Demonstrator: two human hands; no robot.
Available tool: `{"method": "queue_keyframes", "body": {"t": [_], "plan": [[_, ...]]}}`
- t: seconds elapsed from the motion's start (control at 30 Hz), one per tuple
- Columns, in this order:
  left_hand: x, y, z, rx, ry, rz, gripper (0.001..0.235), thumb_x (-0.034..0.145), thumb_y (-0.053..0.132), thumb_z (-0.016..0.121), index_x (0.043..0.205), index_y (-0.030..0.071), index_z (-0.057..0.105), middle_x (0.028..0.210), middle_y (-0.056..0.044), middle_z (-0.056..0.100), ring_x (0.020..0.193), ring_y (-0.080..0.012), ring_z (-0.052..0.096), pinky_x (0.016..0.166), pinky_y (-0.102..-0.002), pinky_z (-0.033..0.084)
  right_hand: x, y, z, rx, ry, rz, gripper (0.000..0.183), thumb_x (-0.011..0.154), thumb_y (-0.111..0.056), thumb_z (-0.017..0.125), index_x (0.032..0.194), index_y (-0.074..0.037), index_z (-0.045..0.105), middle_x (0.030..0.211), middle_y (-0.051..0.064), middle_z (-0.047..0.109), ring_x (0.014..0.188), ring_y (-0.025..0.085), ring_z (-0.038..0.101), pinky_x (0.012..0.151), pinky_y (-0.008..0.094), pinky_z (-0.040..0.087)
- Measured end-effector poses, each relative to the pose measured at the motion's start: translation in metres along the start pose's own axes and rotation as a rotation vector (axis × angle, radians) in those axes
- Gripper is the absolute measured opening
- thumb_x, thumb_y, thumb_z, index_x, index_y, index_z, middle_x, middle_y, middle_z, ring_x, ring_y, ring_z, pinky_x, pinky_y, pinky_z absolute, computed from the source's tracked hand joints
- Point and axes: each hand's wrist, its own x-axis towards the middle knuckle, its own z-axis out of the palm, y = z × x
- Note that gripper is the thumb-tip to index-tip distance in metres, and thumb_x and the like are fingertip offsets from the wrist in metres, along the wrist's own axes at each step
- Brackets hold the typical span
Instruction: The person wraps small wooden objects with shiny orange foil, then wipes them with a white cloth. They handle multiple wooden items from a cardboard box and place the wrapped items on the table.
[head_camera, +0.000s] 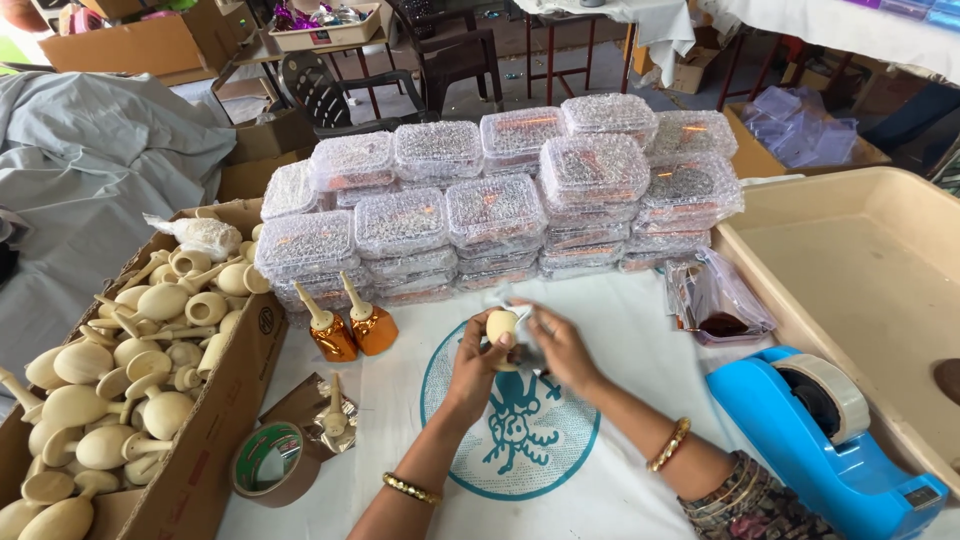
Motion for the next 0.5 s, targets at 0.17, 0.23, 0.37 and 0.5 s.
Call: {"method": "queue_keyframes", "body": {"t": [0.17,0.23,0.37,0.5], "plan": [[-0.004,0.003,0.001,-0.017,0.082,0.035,0.046,0.099,0.022,0.061,0.141,0.009,0.047,0.115,-0.004,0.063,0.095,-0.0113,0.060,0.081,-0.029,0.052,-0.011,-0.010,0.015,0.373,-0.118,0.085,0.050,0.105,-0.035,0.043,0.154,-0.024,0.045,0.154,0.006,0.053,0.136,0.020,0.053,0.113,0.033,0.042],[-0.003,0.003,0.002,-0.022,0.101,0.059,0.045,0.101,0.024,0.060,0.141,0.008,0.048,0.117,-0.003,0.063,0.096,-0.0108,0.059,0.084,-0.027,0.051,-0.011,-0.013,0.012,0.454,-0.130,0.118,0.051,0.105,-0.036,0.042,0.155,-0.024,0.044,0.154,0.006,0.052,0.135,0.020,0.053,0.112,0.033,0.042],[-0.006,0.007,0.007,-0.024,0.051,0.034,0.044,0.103,0.030,0.054,0.141,0.009,0.048,0.118,-0.003,0.064,0.100,-0.0107,0.060,0.088,-0.028,0.050,-0.011,-0.015,0.008,0.515,-0.109,0.124,0.050,0.107,-0.036,0.039,0.154,-0.022,0.047,0.150,0.005,0.055,0.131,0.016,0.053,0.110,0.030,0.042],[-0.006,0.004,0.008,0.068,-0.116,0.012,0.045,0.106,0.036,0.050,0.143,0.009,0.049,0.122,-0.004,0.063,0.108,-0.0101,0.061,0.096,-0.027,0.048,-0.005,-0.003,0.006,0.546,-0.008,0.167,0.048,0.110,-0.033,0.040,0.154,-0.019,0.055,0.134,0.011,0.065,0.113,0.020,0.056,0.100,0.031,0.047]]}}
